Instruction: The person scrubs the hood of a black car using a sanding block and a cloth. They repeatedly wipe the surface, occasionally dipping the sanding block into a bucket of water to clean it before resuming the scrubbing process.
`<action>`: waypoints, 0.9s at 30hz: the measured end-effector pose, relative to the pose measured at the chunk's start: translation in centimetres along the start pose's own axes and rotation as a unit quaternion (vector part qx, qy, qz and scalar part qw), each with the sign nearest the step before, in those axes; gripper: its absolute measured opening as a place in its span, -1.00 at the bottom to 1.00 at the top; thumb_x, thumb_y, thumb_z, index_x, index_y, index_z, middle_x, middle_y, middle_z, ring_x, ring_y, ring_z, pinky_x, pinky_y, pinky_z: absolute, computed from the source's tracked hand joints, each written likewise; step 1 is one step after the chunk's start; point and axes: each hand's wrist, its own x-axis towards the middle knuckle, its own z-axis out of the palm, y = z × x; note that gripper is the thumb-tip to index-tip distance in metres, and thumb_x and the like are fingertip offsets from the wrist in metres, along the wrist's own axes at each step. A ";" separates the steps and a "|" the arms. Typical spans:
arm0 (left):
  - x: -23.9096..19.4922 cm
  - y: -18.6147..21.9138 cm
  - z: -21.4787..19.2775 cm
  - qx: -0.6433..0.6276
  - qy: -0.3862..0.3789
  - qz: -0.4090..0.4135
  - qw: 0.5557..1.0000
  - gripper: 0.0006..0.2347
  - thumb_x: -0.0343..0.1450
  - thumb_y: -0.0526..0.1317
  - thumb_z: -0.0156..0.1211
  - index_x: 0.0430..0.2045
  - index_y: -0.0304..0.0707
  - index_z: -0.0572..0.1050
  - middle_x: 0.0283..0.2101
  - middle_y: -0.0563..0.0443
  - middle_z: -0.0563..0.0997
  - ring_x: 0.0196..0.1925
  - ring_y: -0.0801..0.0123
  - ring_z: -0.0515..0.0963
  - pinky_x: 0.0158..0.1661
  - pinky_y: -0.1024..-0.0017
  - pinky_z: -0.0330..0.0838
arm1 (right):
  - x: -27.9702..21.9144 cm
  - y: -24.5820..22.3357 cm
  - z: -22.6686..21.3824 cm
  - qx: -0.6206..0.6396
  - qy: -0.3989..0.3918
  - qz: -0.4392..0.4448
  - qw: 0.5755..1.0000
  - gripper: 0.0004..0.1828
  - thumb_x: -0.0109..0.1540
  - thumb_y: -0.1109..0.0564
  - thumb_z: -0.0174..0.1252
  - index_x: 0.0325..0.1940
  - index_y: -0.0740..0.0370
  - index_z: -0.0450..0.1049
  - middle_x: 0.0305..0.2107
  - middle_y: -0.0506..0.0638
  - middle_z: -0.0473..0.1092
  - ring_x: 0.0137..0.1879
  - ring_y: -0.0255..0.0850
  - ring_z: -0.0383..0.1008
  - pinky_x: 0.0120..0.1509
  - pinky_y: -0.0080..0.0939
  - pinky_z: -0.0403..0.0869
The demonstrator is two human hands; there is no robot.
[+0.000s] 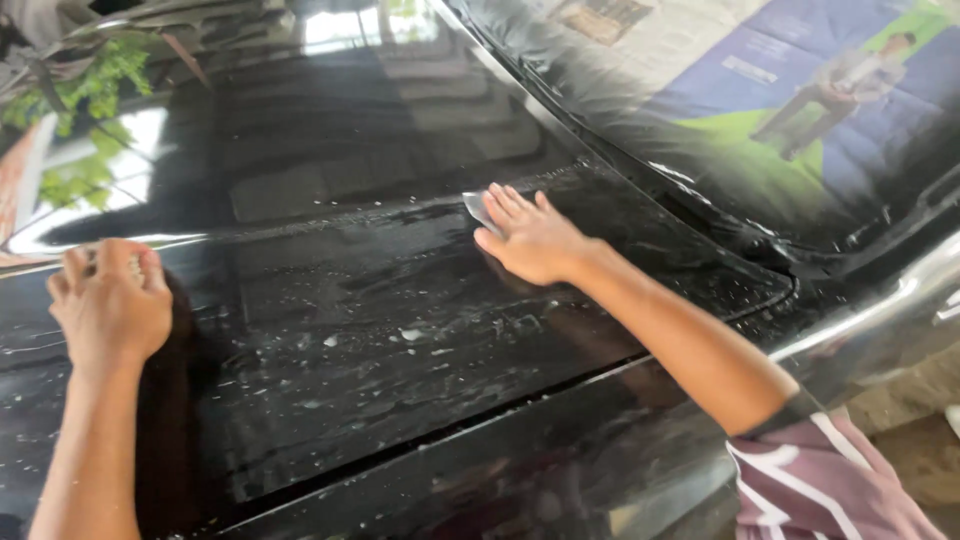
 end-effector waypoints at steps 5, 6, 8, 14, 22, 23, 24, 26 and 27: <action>-0.7 -1.4 0.9 -0.011 -0.012 -0.012 1.000 -0.82 0.67 -0.06 0.05 -0.14 -0.12 0.50 0.21 -0.38 0.42 0.25 -0.40 0.35 0.21 -0.22 0.27 | -2.1 9.0 -0.7 -0.032 0.038 0.049 0.998 -0.18 0.39 -0.34 -0.40 0.59 0.21 -0.12 0.55 0.03 -0.19 0.66 -0.11 -0.29 0.60 0.24 -0.24; -0.4 -1.9 1.5 -0.004 -0.003 -0.005 1.000 -0.83 0.66 -0.06 0.06 -0.11 -0.12 0.50 0.22 -0.41 0.41 0.26 -0.43 0.33 0.20 -0.22 0.26 | -4.9 9.3 -1.5 -0.018 0.051 0.044 0.998 -0.20 0.39 -0.33 -0.37 0.58 0.19 -0.08 0.56 0.02 -0.17 0.65 -0.12 -0.26 0.63 0.14 -0.21; -1.1 -2.5 2.3 0.007 -0.009 0.007 1.000 -0.83 0.66 -0.07 0.07 -0.08 -0.13 0.50 0.22 -0.44 0.40 0.27 -0.47 0.32 0.19 -0.21 0.25 | -11.0 11.4 -0.6 0.003 0.052 0.048 0.997 -0.21 0.39 -0.32 -0.34 0.58 0.16 -0.04 0.56 0.00 -0.15 0.65 -0.12 -0.23 0.65 0.05 -0.18; 0.0 2.1 -1.0 -0.051 -0.009 -0.025 0.998 -0.82 0.65 -0.06 0.08 -0.09 -0.16 0.47 0.26 -0.44 0.33 0.35 -0.43 0.25 0.18 -0.27 0.18 | -8.4 13.5 -0.6 0.004 0.061 0.080 0.995 -0.22 0.35 -0.30 -0.29 0.56 0.16 -0.02 0.55 0.04 -0.15 0.66 -0.14 -0.26 0.63 0.02 -0.20; -0.4 3.0 -2.3 -0.076 0.021 -0.015 0.997 -0.81 0.67 -0.16 0.07 -0.10 -0.33 0.47 -0.12 -0.44 0.59 -0.15 -0.34 0.60 -0.17 -0.09 0.47 | -4.8 13.7 0.1 -0.025 0.077 -0.047 0.996 -0.19 0.40 -0.27 -0.36 0.60 0.30 -0.09 0.56 0.13 -0.20 0.66 -0.06 -0.31 0.62 0.14 -0.21; -0.7 3.2 -2.4 -0.075 0.019 -0.019 0.997 -0.81 0.67 -0.16 0.07 -0.10 -0.33 0.47 -0.12 -0.44 0.59 -0.15 -0.34 0.60 -0.17 -0.09 0.47 | -7.6 13.4 -0.1 -0.025 0.073 -0.049 0.996 -0.19 0.40 -0.27 -0.36 0.60 0.30 -0.09 0.56 0.13 -0.20 0.66 -0.06 -0.31 0.62 0.14 -0.21; -1.1 3.3 -2.7 -0.081 -0.010 -0.041 0.996 -0.82 0.66 -0.16 0.06 -0.06 -0.32 0.45 -0.13 -0.44 0.60 -0.14 -0.36 0.59 -0.16 -0.11 0.45 | -10.5 13.1 -0.4 -0.014 0.057 -0.003 0.998 -0.19 0.38 -0.28 -0.34 0.58 0.26 -0.08 0.55 0.10 -0.20 0.65 -0.10 -0.31 0.61 0.09 -0.21; -0.9 3.4 -2.3 -0.091 -0.032 -0.061 0.993 -0.82 0.64 -0.17 0.05 -0.01 -0.31 0.44 -0.15 -0.44 0.61 -0.13 -0.39 0.58 -0.15 -0.13 0.43 | -12.2 13.3 -1.1 -0.006 0.047 0.042 0.998 -0.20 0.37 -0.30 -0.32 0.56 0.22 -0.06 0.55 0.07 -0.19 0.65 -0.15 -0.31 0.61 0.05 -0.21; -0.7 2.9 -2.0 -0.018 0.029 0.010 0.999 -0.84 0.58 -0.17 0.09 -0.10 -0.27 0.48 -0.15 -0.45 0.61 -0.16 -0.35 0.60 -0.24 -0.06 0.46 | -11.5 13.4 -0.7 -0.016 0.052 0.034 0.998 -0.20 0.38 -0.29 -0.33 0.56 0.25 -0.06 0.54 0.10 -0.19 0.64 -0.12 -0.30 0.60 0.07 -0.21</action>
